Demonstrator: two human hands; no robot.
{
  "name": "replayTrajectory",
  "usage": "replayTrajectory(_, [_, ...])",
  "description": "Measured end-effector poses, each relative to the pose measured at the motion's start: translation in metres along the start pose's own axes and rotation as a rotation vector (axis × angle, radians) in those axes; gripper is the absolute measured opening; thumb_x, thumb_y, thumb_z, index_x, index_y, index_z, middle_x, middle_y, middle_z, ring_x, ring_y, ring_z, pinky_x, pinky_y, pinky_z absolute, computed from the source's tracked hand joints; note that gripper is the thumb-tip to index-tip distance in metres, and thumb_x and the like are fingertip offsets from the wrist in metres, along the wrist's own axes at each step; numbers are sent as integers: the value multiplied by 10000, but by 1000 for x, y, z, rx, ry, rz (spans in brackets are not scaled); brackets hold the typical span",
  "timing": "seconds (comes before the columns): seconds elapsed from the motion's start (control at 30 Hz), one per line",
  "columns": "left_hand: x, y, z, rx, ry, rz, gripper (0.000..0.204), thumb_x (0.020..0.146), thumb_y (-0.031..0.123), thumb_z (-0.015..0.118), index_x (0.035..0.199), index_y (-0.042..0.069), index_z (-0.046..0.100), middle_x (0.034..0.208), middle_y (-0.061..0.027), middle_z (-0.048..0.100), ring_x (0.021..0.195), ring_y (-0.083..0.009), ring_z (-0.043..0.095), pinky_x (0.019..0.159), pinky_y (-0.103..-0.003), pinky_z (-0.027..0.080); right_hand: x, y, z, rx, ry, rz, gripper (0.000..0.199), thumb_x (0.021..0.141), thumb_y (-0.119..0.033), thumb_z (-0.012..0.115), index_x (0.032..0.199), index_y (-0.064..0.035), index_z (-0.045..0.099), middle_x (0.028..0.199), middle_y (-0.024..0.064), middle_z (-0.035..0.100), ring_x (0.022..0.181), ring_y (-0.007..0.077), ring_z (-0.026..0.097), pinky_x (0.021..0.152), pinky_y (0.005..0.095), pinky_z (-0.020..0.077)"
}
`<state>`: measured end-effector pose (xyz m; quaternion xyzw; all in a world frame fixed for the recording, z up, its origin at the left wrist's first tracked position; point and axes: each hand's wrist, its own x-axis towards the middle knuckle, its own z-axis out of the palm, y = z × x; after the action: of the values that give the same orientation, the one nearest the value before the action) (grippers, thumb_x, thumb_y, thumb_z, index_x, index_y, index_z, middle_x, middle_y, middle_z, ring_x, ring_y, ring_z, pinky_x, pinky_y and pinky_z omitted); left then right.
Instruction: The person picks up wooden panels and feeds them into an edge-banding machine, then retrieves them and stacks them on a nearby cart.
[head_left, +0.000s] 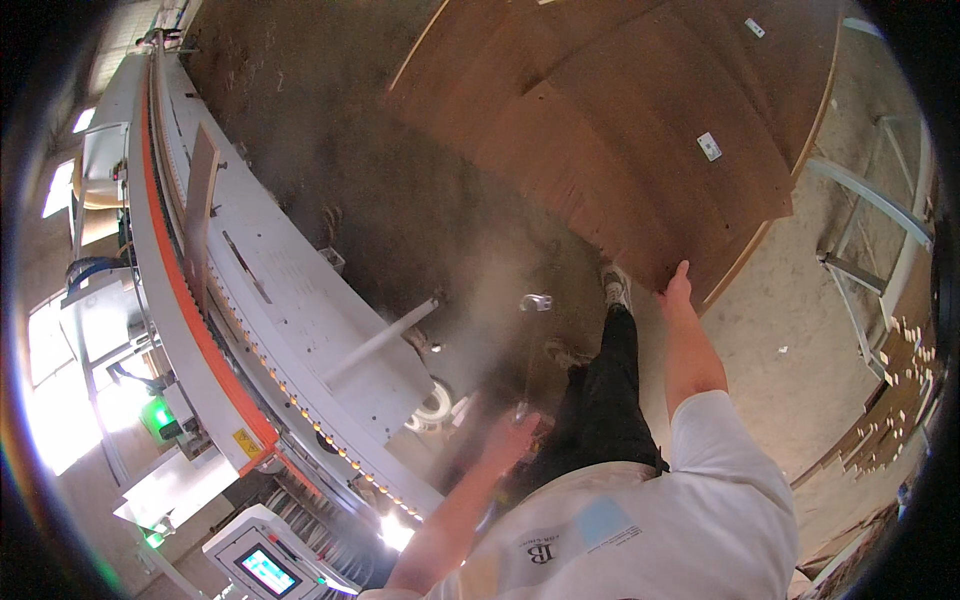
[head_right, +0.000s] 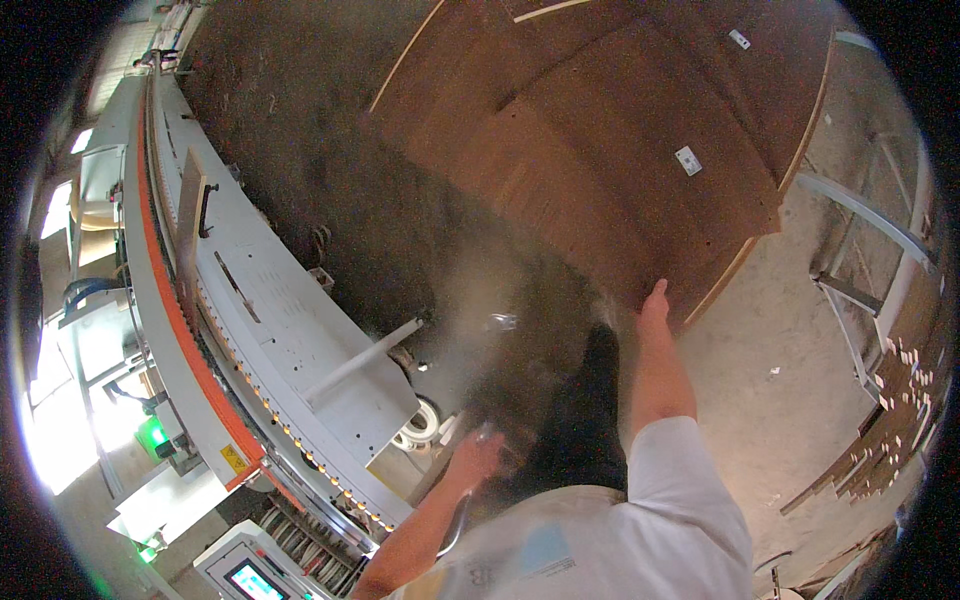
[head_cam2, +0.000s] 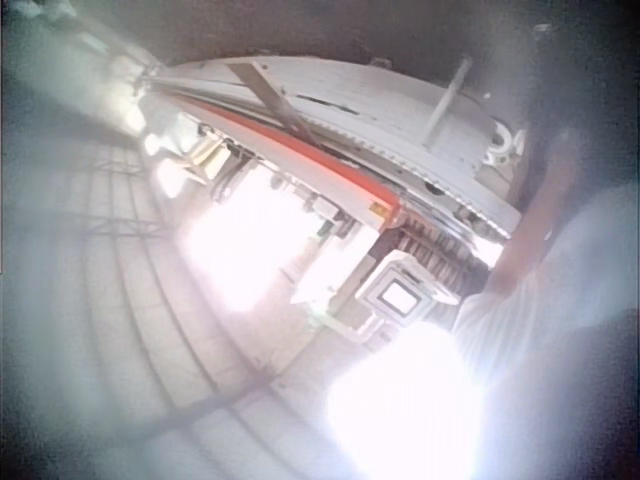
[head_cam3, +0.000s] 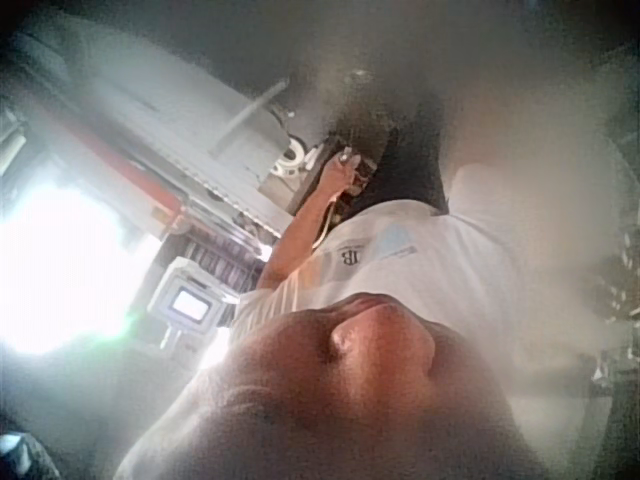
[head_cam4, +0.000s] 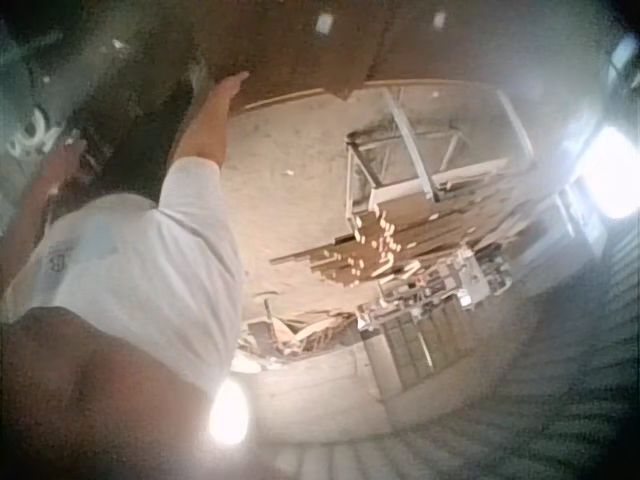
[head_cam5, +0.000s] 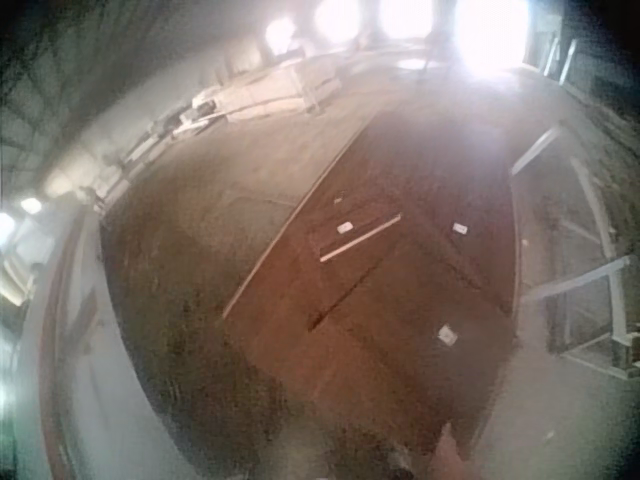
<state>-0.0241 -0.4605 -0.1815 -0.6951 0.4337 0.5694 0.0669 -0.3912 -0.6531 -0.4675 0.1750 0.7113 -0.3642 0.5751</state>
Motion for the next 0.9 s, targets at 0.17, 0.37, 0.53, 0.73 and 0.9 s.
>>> replayTrajectory(0.17, [13,36,-15,-246,-49,-94,337,994,397,603,1015,62,631,687,-50,602,604,-167,552,580,-356,452,-59,-9,-36,-15,-168,-15,843,1001,-651,399,1565,-48,230,1585,156,334,1376,361,436,1043,525,445])
replayTrajectory(0.37, [32,92,-34,-365,-35,41,345,1009,432,578,1013,94,642,722,16,582,663,-140,564,570,-297,441,-108,4,-143,-151,-236,26,846,956,-719,408,1521,-92,366,1443,127,519,1211,308,577,934,479,525])
replayTrajectory(0.53, [52,166,-30,-934,-176,-28,440,1019,437,560,1301,103,609,985,-4,596,879,-161,579,729,-376,590,-206,-17,-223,-474,-93,99,803,943,-742,402,1419,-105,510,1290,83,657,1079,274,667,842,431,552])
replayTrajectory(0.73, [73,175,5,-976,-360,-42,494,1014,454,561,1408,156,540,957,-3,562,883,-133,544,779,-437,601,-170,8,-319,-384,-197,220,760,964,-701,413,1404,-88,509,1356,110,608,1142,293,638,901,496,544])
replayTrajectory(0.9, [72,180,11,-1014,-307,-60,426,983,502,600,1248,168,609,889,20,550,857,-133,546,736,-416,555,-207,-9,-282,-325,-167,124,650,1020,-595,353,1402,-93,509,1362,104,600,1115,292,643,949,511,515])
